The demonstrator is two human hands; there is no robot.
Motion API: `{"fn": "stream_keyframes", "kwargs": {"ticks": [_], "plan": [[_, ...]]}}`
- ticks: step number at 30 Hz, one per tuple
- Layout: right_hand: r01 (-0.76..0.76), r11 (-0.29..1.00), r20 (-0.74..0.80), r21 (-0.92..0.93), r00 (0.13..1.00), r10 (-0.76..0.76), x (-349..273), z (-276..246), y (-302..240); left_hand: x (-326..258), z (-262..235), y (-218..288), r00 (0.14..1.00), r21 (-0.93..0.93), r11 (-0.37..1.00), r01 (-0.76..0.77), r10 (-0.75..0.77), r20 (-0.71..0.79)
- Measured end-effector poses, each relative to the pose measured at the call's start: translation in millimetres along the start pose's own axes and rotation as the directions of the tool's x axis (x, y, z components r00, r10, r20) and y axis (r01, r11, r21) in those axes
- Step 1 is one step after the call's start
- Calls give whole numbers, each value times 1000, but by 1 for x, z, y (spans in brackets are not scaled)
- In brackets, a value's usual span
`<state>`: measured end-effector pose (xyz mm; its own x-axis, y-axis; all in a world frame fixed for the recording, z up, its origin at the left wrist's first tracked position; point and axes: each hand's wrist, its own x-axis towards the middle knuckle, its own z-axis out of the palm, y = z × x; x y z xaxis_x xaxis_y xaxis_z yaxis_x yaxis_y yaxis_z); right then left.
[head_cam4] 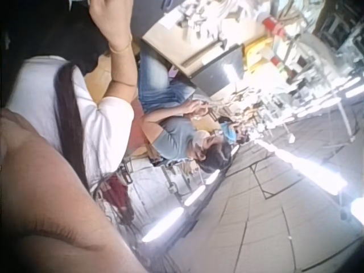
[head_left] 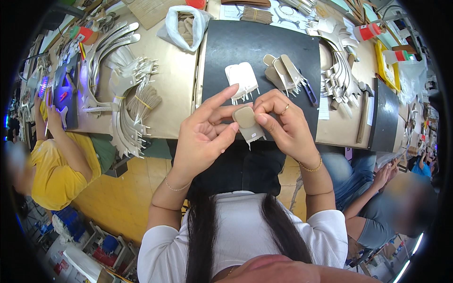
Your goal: The person repeatedly picks small beige plastic pieces from a pile, aligns them with white plastic components, and presses them together by hand. She places each assembled unit on a black work surface and continues the cycle, occasionally adjusting the pile of finished units.
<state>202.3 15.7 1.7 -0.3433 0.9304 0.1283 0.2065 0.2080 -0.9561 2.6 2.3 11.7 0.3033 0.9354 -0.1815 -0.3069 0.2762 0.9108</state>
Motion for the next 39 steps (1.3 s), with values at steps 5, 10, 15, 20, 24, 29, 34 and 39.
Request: {"fn": "stream_keyframes", "kwargs": {"ticks": [5, 10, 15, 20, 24, 29, 34, 39], "plan": [[4, 998, -12, -67, 1000, -5, 1, 1, -4, -1, -2, 2, 1000, 21, 1000, 6, -6, 8], [-11, 997, -33, -78, 999, 8, 1, 3, -6, -1, 1, 1, 999, 13, 999, -47, 47, -3], [4, 995, -27, -102, 1000, -7, 2, 4, -8, 0, 2, -2, 997, 44, 998, -51, 54, -56], [1, 994, -31, -114, 999, -5, 4, 5, -10, 1, 1, -3, 994, 56, 997, -62, 66, -81], [0, 993, -30, -122, 1000, -4, 5, 5, -11, 2, 0, -4, 993, 62, 996, -71, 77, -95], [21, 998, -73, -53, 997, -25, 5, 8, -5, 3, 2, -3, 989, 54, 996, -77, 83, -124], [-60, 944, -257, 325, 955, 149, 0, 15, -2, 9, 2, -3, 982, -57, 992, -111, 101, -157], [-235, 936, -39, 261, 966, 254, 1, 10, 4, 14, 0, -4, 987, -113, 989, -95, 78, -143]]}}
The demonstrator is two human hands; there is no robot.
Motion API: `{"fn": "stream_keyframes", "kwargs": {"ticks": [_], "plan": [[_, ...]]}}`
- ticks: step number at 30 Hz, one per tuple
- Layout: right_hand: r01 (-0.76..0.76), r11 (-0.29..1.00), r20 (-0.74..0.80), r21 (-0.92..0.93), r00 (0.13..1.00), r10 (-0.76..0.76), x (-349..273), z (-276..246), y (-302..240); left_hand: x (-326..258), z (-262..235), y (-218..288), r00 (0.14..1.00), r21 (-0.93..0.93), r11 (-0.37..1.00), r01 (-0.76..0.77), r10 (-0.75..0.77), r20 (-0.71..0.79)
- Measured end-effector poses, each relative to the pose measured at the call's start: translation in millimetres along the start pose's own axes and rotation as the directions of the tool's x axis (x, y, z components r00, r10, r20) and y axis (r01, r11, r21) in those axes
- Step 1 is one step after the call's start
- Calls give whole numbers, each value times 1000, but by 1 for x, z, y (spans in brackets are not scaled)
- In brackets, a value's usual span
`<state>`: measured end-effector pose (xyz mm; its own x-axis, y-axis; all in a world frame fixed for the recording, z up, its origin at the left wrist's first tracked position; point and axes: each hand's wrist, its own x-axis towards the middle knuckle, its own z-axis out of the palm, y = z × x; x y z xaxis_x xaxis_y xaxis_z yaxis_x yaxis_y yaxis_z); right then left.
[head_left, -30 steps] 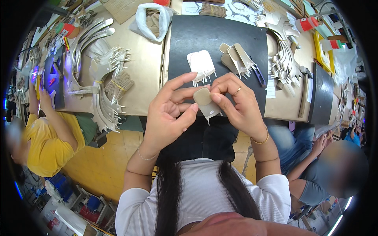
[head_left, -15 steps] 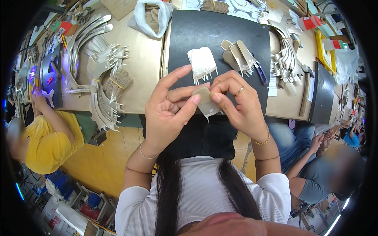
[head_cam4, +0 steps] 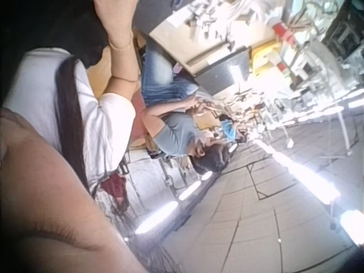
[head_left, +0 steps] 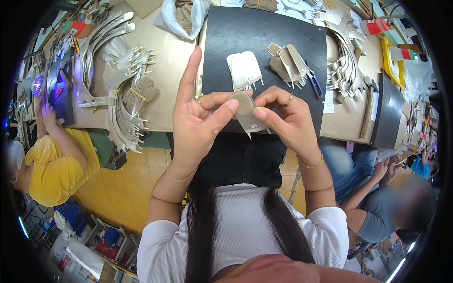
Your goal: The person repeatedly picks small beige plastic pieces from a pile, aligns them with white plastic components, and presses them together by hand. She places each assembled unit on a black work surface and continues the cycle, occasionally adjusting the pile of finished units.
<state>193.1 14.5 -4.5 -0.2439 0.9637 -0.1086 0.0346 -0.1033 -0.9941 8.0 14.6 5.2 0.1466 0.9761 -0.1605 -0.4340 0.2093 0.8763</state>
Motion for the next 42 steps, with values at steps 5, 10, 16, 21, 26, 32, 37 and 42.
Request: {"fn": "stream_keyframes", "kwargs": {"ticks": [5, 10, 16, 21, 26, 32, 37, 42], "plan": [[-65, 998, 22, 19, 998, 64, 0, 5, 4, 1, -1, -2, 1000, 62, 998, -6, 5, 21], [-173, 975, 33, 143, 985, 170, 1, 3, 5, 2, 0, -6, 999, -105, 993, 45, -46, -4], [-194, 962, 19, 193, 981, 194, 0, 2, 7, 8, -3, -10, 999, -3, 999, 37, -37, 19], [-144, 979, -8, 142, 989, 147, 0, 1, 12, 4, 3, -15, 1000, 70, 997, 21, -21, 10], [-56, 988, -106, -144, 993, 41, 3, -13, 16, 18, 0, -37, 994, 172, 980, -99, 90, 56], [-28, 931, -440, -365, 886, -146, 32, -63, 20, 67, -31, -58, 969, 864, 471, -179, 236, 73], [-53, 652, -353, -756, 872, -339, 60, -74, 12, 80, -31, -63, 949, 925, 253, -285, 212, 234], [254, 568, -143, -783, 816, -561, 130, -73, -11, 79, -23, -60, 933, 909, 261, -324, 246, 262]]}}
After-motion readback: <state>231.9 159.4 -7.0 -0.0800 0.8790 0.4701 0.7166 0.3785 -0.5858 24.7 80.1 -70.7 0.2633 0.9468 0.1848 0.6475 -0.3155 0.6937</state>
